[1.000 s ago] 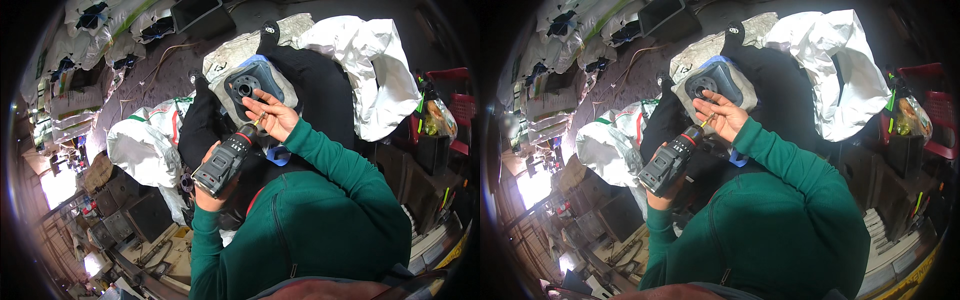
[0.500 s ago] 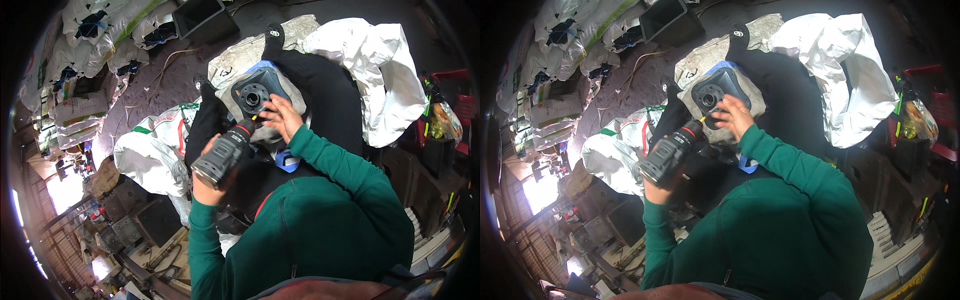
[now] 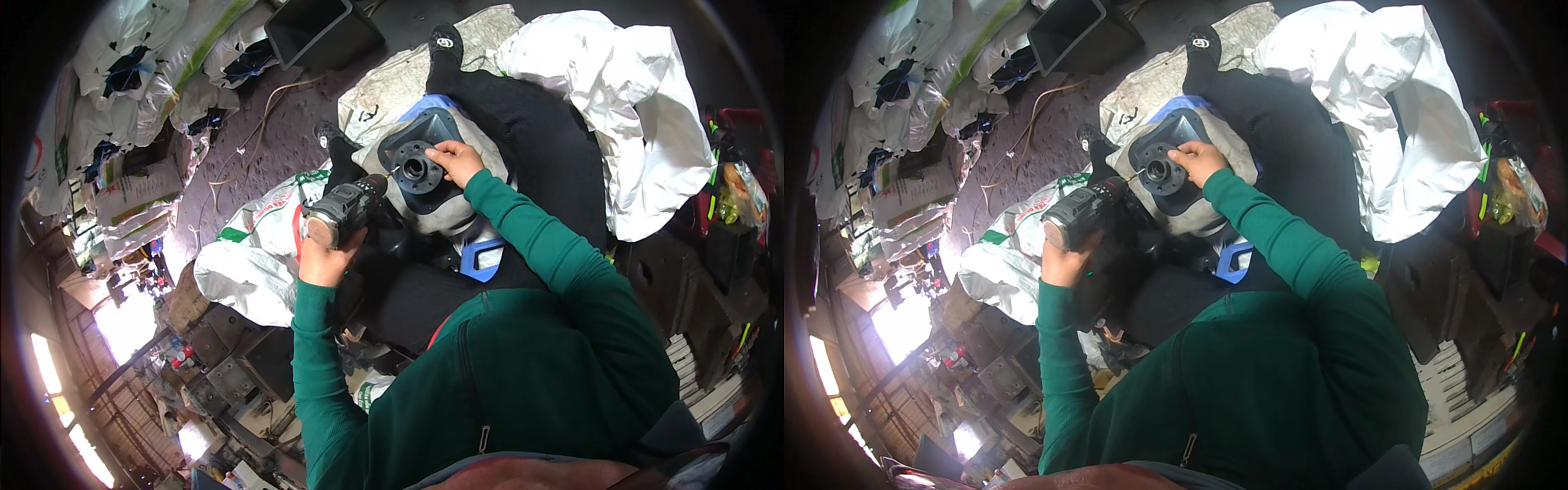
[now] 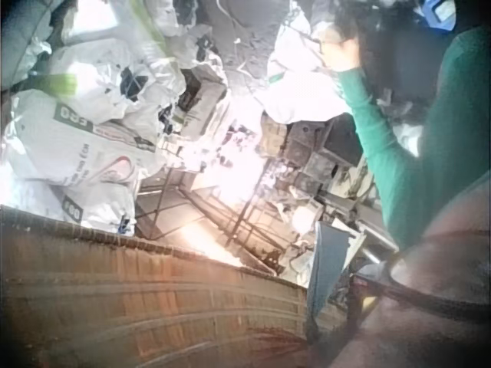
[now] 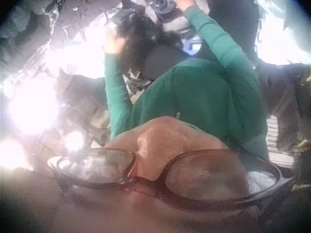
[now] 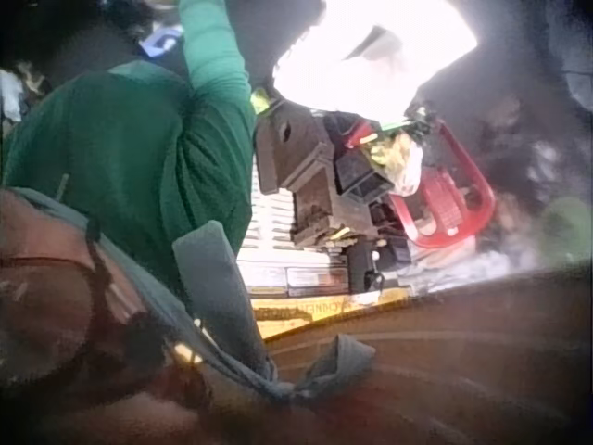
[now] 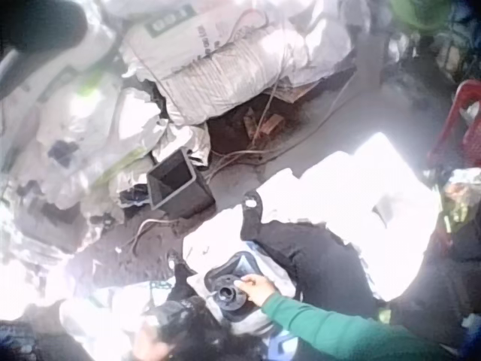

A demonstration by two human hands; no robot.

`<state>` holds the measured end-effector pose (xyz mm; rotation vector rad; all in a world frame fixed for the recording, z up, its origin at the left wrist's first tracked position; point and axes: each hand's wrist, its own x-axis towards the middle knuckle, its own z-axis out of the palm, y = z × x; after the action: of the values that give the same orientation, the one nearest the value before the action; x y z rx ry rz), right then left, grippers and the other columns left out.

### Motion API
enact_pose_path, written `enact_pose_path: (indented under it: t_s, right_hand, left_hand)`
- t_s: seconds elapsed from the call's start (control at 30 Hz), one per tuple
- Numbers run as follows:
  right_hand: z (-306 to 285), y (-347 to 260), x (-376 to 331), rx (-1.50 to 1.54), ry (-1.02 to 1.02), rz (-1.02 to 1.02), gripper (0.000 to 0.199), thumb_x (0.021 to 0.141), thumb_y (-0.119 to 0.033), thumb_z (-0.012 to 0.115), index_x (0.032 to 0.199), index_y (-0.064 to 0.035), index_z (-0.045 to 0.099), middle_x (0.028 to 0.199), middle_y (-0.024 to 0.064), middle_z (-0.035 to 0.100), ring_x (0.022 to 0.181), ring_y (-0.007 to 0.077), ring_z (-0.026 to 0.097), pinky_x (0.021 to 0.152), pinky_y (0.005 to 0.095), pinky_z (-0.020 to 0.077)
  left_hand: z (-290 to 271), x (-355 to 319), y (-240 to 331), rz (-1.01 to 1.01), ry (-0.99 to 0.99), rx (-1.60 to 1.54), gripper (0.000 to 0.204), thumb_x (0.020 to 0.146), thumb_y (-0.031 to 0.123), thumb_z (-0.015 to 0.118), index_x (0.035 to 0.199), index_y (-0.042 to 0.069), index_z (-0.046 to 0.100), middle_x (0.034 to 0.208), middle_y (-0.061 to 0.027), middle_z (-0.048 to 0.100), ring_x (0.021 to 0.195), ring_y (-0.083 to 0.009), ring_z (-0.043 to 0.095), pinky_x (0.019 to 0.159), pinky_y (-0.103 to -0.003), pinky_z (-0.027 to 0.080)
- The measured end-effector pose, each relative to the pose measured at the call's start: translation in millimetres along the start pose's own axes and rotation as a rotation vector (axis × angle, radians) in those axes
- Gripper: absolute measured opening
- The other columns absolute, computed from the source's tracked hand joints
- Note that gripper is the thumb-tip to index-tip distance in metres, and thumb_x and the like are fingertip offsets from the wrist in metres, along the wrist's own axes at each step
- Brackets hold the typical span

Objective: The person sits on the floor and uses a cordless drill to fasten screws into a black mechanical component resting on a cushion. They repeatedly insert screws and tighten them, occasionally adjusting the part's position.

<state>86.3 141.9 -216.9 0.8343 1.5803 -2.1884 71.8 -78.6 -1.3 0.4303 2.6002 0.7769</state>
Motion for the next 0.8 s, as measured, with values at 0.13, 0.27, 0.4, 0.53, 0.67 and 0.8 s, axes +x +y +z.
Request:
enact_pose_path:
  t_s: [0.13,0.27,0.4,0.53,0.67,0.8]
  right_hand:
    - [1,-11,-8,0.105,-0.019,-0.044,0.042,0.084,-0.031,0.069,0.108,0.0019,0.063,0.088,0.0058,0.065,0.072,0.0105,0.059,0.058,0.0232,0.0501]
    - [5,-17,-18,0.135,-0.056,-0.149,0.040,0.085,-0.027,0.070,0.110,0.0033,0.062,0.084,0.0042,0.063,0.064,0.0076,0.056,0.054,0.0211,0.0475]
    - [7,-20,-19,0.190,-0.069,-0.160,0.040,0.084,-0.025,0.070,0.110,0.0042,0.061,0.081,0.0048,0.062,0.065,0.0091,0.058,0.054,0.0225,0.0479]
    - [9,-20,-17,0.224,-0.034,-0.134,0.040,0.084,-0.027,0.070,0.110,0.0032,0.061,0.078,0.0012,0.060,0.059,0.0064,0.052,0.051,0.0200,0.0441]
    - [11,-18,-17,0.184,-0.005,-0.113,0.039,0.085,-0.026,0.070,0.109,0.0025,0.062,0.075,0.0006,0.059,0.057,0.0068,0.052,0.050,0.0204,0.0439]
    - [12,-16,-17,0.195,-0.021,-0.119,0.037,0.085,-0.026,0.070,0.108,0.0022,0.062,0.074,0.0008,0.059,0.057,0.0070,0.053,0.050,0.0210,0.0439]
  left_hand:
    - [-5,11,7,-0.035,-0.018,0.016,0.039,0.077,0.010,0.073,0.113,0.001,0.060,0.097,-0.0101,0.067,0.082,-0.0196,0.064,0.072,-0.032,0.050]
    - [-18,19,21,-0.289,-0.100,-0.026,0.038,0.076,0.011,0.074,0.111,0.002,0.061,0.088,-0.0078,0.067,0.069,-0.0165,0.062,0.061,-0.031,0.049]
    - [-17,27,30,-0.150,-0.041,-0.084,0.033,0.076,0.009,0.073,0.107,0.002,0.062,0.070,-0.0019,0.062,0.051,-0.0093,0.051,0.047,-0.027,0.042]
    - [-15,36,27,-0.287,-0.113,-0.059,0.033,0.077,0.008,0.073,0.107,0.002,0.061,0.071,-0.0026,0.062,0.051,-0.0099,0.053,0.046,-0.027,0.042]
    - [-16,41,18,-0.278,-0.125,-0.100,0.035,0.076,0.008,0.073,0.108,0.000,0.060,0.073,-0.0035,0.063,0.051,-0.0110,0.054,0.047,-0.028,0.043]
    - [-17,41,13,-0.155,-0.119,-0.042,0.035,0.076,0.006,0.073,0.108,0.000,0.059,0.075,-0.0038,0.063,0.051,-0.0111,0.054,0.046,-0.027,0.043]
